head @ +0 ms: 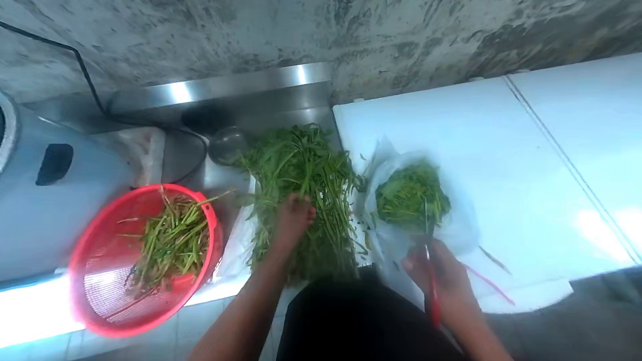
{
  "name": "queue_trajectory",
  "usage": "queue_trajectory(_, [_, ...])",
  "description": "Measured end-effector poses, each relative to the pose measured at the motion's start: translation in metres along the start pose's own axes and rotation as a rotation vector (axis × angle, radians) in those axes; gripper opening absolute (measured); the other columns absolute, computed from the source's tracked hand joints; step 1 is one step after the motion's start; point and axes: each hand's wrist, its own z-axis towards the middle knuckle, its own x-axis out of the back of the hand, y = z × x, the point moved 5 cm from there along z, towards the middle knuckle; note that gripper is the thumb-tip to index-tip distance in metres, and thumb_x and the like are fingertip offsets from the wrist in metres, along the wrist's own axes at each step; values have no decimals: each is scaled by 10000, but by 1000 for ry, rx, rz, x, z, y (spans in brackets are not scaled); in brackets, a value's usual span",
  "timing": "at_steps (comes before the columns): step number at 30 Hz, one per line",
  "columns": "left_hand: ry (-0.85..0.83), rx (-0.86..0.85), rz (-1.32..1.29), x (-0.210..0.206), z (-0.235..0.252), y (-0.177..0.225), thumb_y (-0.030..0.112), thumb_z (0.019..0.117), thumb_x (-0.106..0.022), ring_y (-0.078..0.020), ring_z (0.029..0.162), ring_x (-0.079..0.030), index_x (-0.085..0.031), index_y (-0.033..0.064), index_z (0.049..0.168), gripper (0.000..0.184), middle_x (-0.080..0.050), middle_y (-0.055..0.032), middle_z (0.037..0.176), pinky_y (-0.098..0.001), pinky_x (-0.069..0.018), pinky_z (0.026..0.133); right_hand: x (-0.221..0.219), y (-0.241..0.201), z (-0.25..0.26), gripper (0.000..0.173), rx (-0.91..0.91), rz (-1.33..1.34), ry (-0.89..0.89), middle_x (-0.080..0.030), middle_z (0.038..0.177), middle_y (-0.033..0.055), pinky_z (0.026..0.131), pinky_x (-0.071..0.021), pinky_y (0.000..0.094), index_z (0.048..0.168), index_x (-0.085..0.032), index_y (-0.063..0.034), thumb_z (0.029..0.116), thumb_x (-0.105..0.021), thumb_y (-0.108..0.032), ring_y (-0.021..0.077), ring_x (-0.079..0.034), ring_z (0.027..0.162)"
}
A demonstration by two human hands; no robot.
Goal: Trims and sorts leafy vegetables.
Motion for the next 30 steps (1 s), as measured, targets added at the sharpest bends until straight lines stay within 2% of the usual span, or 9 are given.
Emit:
queue_trajectory(4, [37, 110, 273, -36, 8, -9, 360, 1034, -607, -377, 987, -686, -566, -2, 1353, 484, -678, -241, 1115, -586, -553, 884, -2, 5, -6, 545, -42, -4, -11, -645, 849, -43, 629, -547, 206, 1270, -586, -39, 894, -726, -407, 58, -621, 719])
queue_trajectory(8, [-2, 184, 543, -45, 6, 5, 326, 1018, -620, -427, 1134, -657, -551, -8, 1375, 493, -652, -271, 1222, -608, -522, 970, 3, 9, -10, 565, -70, -26, -21, -646, 846, -46, 605, -539, 198, 1285, -579, -27, 896, -719, -412, 51, -613, 702])
queue_trajectory(10, [-9, 200, 531, -43, 8, 3, 256, 993, -644, -419, 1111, -669, -562, 6, 1361, 452, -664, -262, 1201, -606, -533, 951, 4, 11, -11, 560, -98, -2, -10, -646, 831, -38, 558, -526, 209, 1287, -583, -31, 895, -720, -405, 63, -605, 660])
queue_trajectory(13, [31, 151, 216, -29, 13, -5, 196, 968, -680, -384, 1032, -668, -561, 12, 1379, 466, -662, -246, 1177, -593, -544, 891, 5, 12, -10, 542, -103, 3, -16, -636, 827, -47, 554, -517, 198, 1286, -582, -41, 899, -722, -394, 53, -593, 655])
queue_trajectory(17, [109, 155, -190, 11, -4, 18, 78, 1003, -610, -249, 846, -651, -534, 69, 1378, 383, -645, -164, 1110, -416, -567, 702, 4, 13, -7, 550, -102, -14, -30, -647, 853, -46, 582, -527, 194, 1290, -589, -53, 888, -711, -409, 45, -609, 687])
queue_trajectory(20, [116, 105, -301, 53, -17, 48, 77, 1042, -536, -232, 769, -671, -464, 129, 1468, 435, -644, -144, 1115, -372, -581, 625, 0, 13, -5, 542, -95, 12, -56, -638, 838, -42, 570, -522, 209, 1293, -592, -72, 890, -717, -414, 55, -600, 669])
queue_trajectory(24, [30, -42, -155, 95, -21, 77, 79, 1045, -545, -138, 649, -603, -474, 139, 1470, 436, -638, -87, 1119, -280, -542, 548, -4, 10, -6, 536, -95, -4, -104, -640, 839, -44, 578, -520, 226, 1297, -595, -96, 904, -701, -444, 61, -597, 674])
queue_trajectory(27, [-72, -67, 70, 111, -26, 106, -12, 977, -615, -166, 702, -625, -451, 171, 1505, 583, -656, -95, 1219, -311, -549, 582, -5, 11, -13, 532, -97, -4, -123, -640, 834, -47, 582, -529, 239, 1299, -591, -99, 903, -706, -436, 63, -600, 667])
queue_trajectory(30, [-97, -117, 334, 127, -46, 152, 12, 989, -618, -172, 704, -647, -405, 186, 1550, 624, -712, -105, 1099, -324, -557, 600, -4, 15, -22, 552, -121, 25, -108, -636, 826, -50, 580, -529, 247, 1293, -592, -108, 891, -711, -468, 68, -597, 661])
